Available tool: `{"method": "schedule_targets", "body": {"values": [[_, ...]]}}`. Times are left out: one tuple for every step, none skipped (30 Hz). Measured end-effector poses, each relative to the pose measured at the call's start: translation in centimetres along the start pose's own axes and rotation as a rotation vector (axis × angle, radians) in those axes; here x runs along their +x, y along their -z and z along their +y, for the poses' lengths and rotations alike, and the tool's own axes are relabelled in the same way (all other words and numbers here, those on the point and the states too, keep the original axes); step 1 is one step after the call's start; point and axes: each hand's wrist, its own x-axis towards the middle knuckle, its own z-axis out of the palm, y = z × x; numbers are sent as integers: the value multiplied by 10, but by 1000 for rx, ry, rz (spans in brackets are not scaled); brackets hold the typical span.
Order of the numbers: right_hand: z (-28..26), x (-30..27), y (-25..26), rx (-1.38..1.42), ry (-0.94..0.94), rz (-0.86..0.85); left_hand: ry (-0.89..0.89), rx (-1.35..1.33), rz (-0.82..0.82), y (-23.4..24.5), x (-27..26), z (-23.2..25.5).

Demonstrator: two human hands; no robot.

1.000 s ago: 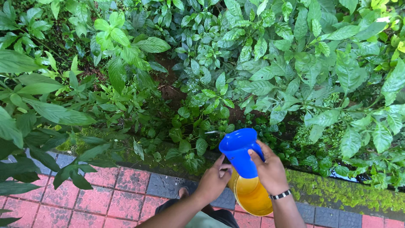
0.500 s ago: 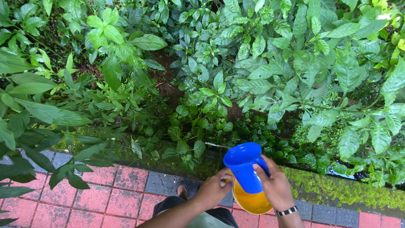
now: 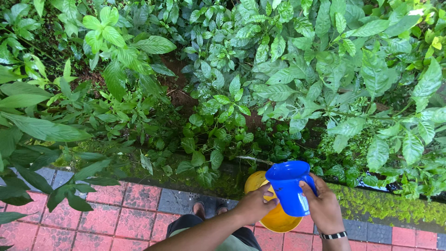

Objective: The person pours water from a blue mug onto various plants in a lush outdoor garden, refilling the mug from a yellow bucket several times while standing on a tiled path.

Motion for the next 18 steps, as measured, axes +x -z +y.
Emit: {"method": "schedule_targets", "body": {"values": [[0,0,0,32,12,-10,5,-2,2,0,0,1],[0,1,0,11,10,-6,10,-5,4,0,-1,1],[-1,2,-1,-9,9,-3,12,-9,11,2,-1,1],[-3,4,-3,-29,8,1,14,-13,18,4,-2,1],[-6,5,-6,-9,9,-5,15,-17,26,6,-3,0],[-9,7,-9,10,9,-11,6,-3,49,8,-4,0],[-14,9,-13,29,10,-18,-3,10,74,11,-3,0],[-20,11,-16,0,22,-19,-12,24,98,14,-4,0],[-26,13,-19,-28,34,-21,-16,-3,114,17,-5,1],[-33,14,-22,-57,45,-23,-20,-31,130,20,-5,2],[-39,17,-25,-85,56,-27,-24,-59,147,23,-5,3],[-46,19,-28,-113,67,-30,-19,-92,163,26,-4,5],[-51,22,-31,-141,79,-34,-14,-126,179,28,-2,7],[-55,25,-34,-90,90,-50,-9,-159,196,31,-1,9],[-59,29,-38,-39,101,-65,-18,-158,210,34,0,11],[-61,32,-41,11,111,-81,-27,-156,224,37,2,13],[-64,36,-42,-1,122,-81,-37,-155,238,40,3,15],[-66,40,-43,-12,133,-80,-36,-162,244,43,4,17]]}}
